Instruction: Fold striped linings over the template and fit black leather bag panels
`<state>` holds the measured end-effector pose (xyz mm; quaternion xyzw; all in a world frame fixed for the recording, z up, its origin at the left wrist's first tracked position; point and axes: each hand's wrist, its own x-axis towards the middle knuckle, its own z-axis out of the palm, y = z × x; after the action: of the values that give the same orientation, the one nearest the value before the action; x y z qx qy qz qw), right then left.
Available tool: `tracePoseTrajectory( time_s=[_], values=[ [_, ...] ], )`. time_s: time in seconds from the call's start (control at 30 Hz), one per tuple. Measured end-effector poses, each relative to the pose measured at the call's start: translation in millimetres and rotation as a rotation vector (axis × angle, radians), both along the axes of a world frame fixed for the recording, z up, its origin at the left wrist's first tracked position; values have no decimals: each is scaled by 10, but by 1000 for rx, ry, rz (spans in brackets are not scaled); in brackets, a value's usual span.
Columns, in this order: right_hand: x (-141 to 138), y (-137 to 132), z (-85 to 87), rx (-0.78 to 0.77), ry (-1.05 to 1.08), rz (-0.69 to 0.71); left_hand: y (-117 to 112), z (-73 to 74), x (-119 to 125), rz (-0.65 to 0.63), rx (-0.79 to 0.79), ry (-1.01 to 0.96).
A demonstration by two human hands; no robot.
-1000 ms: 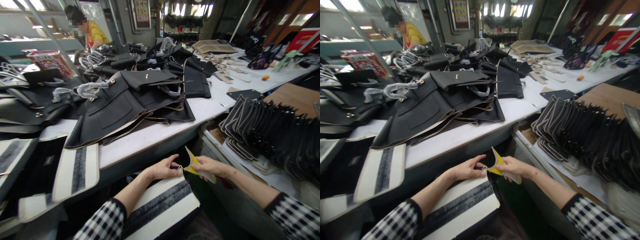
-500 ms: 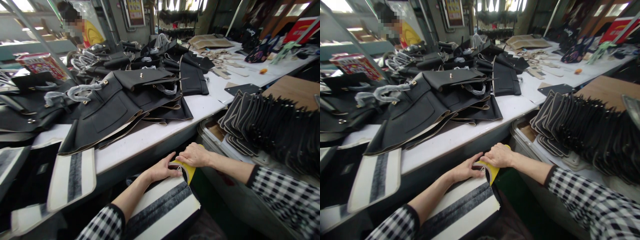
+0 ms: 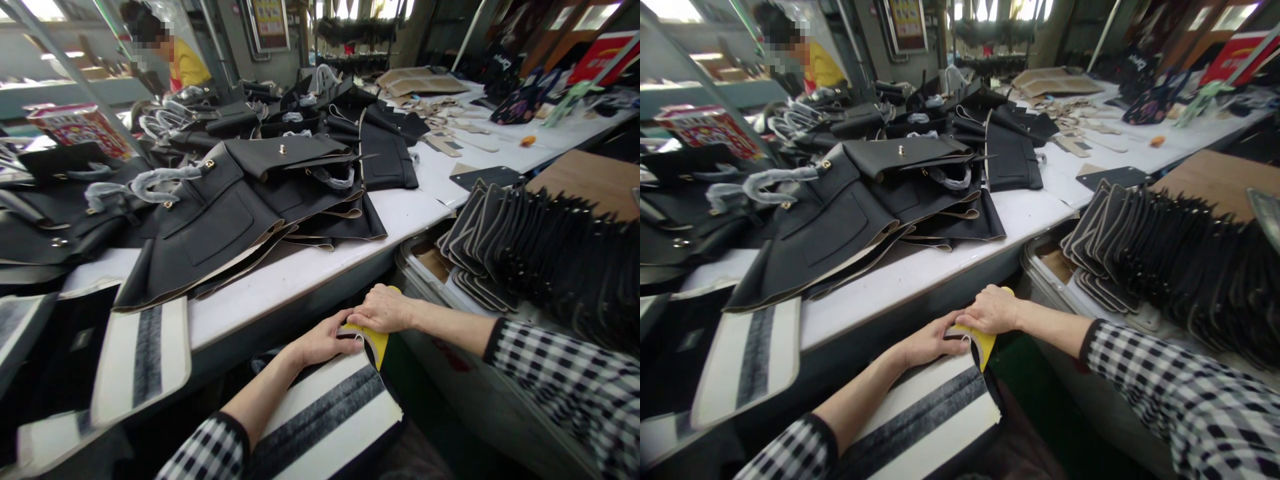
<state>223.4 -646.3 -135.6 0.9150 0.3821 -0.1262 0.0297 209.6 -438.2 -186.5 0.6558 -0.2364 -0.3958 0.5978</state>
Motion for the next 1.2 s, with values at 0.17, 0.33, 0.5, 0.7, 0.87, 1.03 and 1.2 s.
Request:
tracePoseTrajectory(
  time_s=[0.17,0.33,0.5,0.7,0.87,1.03,1.2],
  values=[
    [12,7,-18,10,-2,36,8,57,-8,-49,14,14],
    [-2,13,-37,-13,-5,43,13,124,2,-77,36,-11],
    [-58,40,-72,-30,-8,-5,9,120,10,-96,56,-40],
    [-98,59,-129,-54,-12,-34,17,70,10,-125,79,-161],
    [-114,77,-127,-77,-3,-59,27,69,20,-142,134,-266],
    [-130,88,-127,-92,25,-88,19,44,14,-142,154,-318],
    [-152,71,-151,-97,41,-103,14,99,-8,-137,202,-359]
  ],
)
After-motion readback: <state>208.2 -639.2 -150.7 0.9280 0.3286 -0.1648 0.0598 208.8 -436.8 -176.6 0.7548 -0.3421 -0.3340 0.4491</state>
